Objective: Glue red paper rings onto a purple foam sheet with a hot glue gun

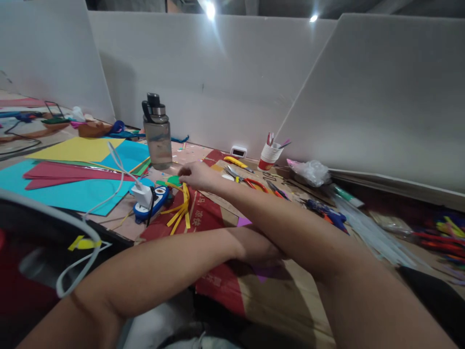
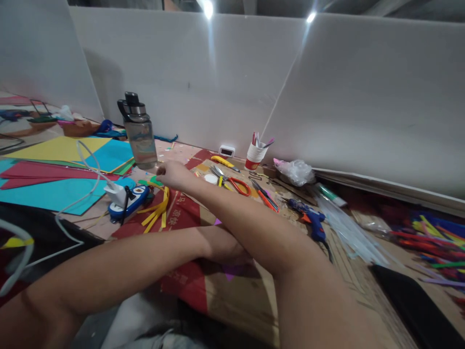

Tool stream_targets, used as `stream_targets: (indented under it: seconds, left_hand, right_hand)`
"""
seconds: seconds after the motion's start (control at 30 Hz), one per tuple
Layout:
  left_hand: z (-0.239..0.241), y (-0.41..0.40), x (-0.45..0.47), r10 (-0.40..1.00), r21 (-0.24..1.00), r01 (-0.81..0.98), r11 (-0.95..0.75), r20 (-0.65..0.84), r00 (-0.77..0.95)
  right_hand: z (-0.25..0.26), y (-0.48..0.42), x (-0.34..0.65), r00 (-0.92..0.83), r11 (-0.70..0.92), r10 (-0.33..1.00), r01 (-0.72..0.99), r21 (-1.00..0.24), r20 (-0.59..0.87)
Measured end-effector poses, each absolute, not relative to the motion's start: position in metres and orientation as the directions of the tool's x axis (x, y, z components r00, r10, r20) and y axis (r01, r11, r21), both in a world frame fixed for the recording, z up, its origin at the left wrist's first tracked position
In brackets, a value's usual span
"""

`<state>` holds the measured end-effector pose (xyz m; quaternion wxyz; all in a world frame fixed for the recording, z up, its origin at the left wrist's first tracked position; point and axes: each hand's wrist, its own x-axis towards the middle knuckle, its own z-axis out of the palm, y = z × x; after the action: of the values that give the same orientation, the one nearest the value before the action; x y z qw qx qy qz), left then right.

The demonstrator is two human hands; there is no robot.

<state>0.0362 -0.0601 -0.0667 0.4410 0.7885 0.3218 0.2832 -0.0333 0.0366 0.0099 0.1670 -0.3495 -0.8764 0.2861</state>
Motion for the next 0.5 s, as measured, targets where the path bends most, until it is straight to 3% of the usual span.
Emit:
stream_targets:
  seconds: [0.1,0.23,0.33,0.4,0.5]
  left_hand:
    - [-0.064,-0.060,0.036,0.727,0.850,0.261,-0.458,0.189,0.660]
    - [-0.053,-0.054,0.031,0.646,0.804,0.258,-0.535,0.193,0.739]
    - [-0.040,-0.047,0.023,0.475,0.584,0.318,-0.747,0.135,0.869]
    - [-0.034,-0.041,0.018,0.558,0.532,0.380,-0.756,0.223,0.799]
    - [-0.027,-0.032,0.011,0.744,0.569,0.508,-0.647,0.327,0.583]
  right_hand:
    - [0.016,0.026,-0.027,-0.761,0.607,0.644,0.450,-0.655,0.074]
    - [0.038,0.023,0.003,-0.713,0.583,0.678,0.375,-0.721,0.177]
    - [0.055,0.021,0.048,-0.553,0.504,0.776,0.256,-0.825,0.303]
    - [0.057,0.016,0.083,-0.424,0.492,0.824,0.204,-0.846,0.377]
    - [0.044,0.004,0.132,-0.257,0.447,0.887,0.263,-0.855,0.385]
